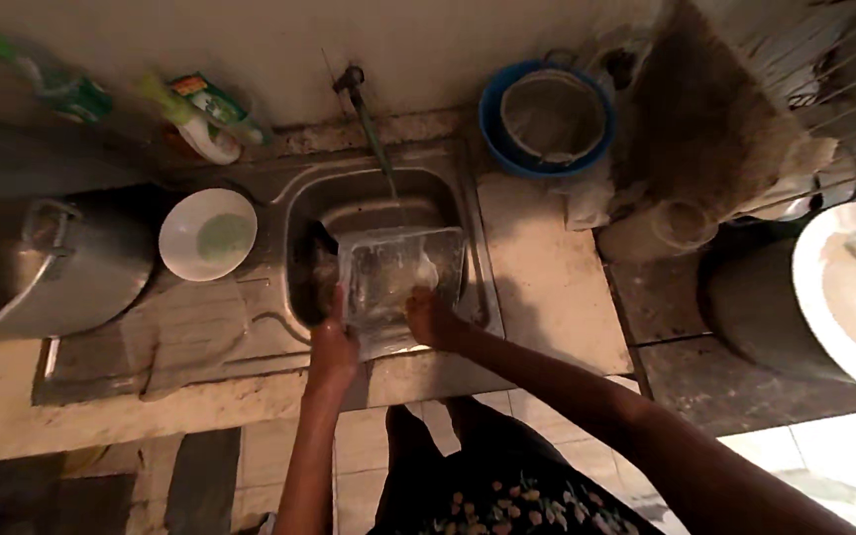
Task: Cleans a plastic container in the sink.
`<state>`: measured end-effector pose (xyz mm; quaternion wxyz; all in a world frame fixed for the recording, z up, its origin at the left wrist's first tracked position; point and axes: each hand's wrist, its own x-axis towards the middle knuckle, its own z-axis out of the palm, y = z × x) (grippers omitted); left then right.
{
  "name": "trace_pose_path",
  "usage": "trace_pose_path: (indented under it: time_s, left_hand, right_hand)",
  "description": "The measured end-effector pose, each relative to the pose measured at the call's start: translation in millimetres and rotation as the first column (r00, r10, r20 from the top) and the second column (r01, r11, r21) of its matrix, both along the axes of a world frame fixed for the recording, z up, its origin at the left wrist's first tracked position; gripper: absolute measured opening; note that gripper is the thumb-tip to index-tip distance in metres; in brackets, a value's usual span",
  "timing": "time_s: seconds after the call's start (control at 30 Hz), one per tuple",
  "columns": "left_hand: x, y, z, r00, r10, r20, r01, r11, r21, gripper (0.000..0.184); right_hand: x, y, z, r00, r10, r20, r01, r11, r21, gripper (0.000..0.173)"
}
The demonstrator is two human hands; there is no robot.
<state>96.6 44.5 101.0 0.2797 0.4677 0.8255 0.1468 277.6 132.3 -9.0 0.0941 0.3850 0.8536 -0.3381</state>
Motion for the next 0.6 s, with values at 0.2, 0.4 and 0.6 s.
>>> trace_pose_path:
  time_s: [0.2,0.4,0.6]
  left_hand:
    - [26.2,55.4,91.3,0.94,-0.239,-0.245,0.17,0.947,-0.272,0.048]
    - [13.9,28.8,15.4,0.998,-0.055,0.006,0.051,0.969,0.242,0.061]
    - [47.6,-31.1,-120.1,0.89,0.06,0.453,-0.249,0.895,0.371,0.101]
  right_hand:
    - [-51.3,-36.8,4.2,0.926,-0.027,-0.376,-0.057,0.976,-0.209,0.054]
    - [-47.8,-36.2,-26.1,0.888,-0.043,-0.458,-0.005,0.995,-0.104,0.056]
    - [-29.0,-33.1,-23.9,0.915,0.002,-0.404,-0.049,0.993,-0.105,0.064]
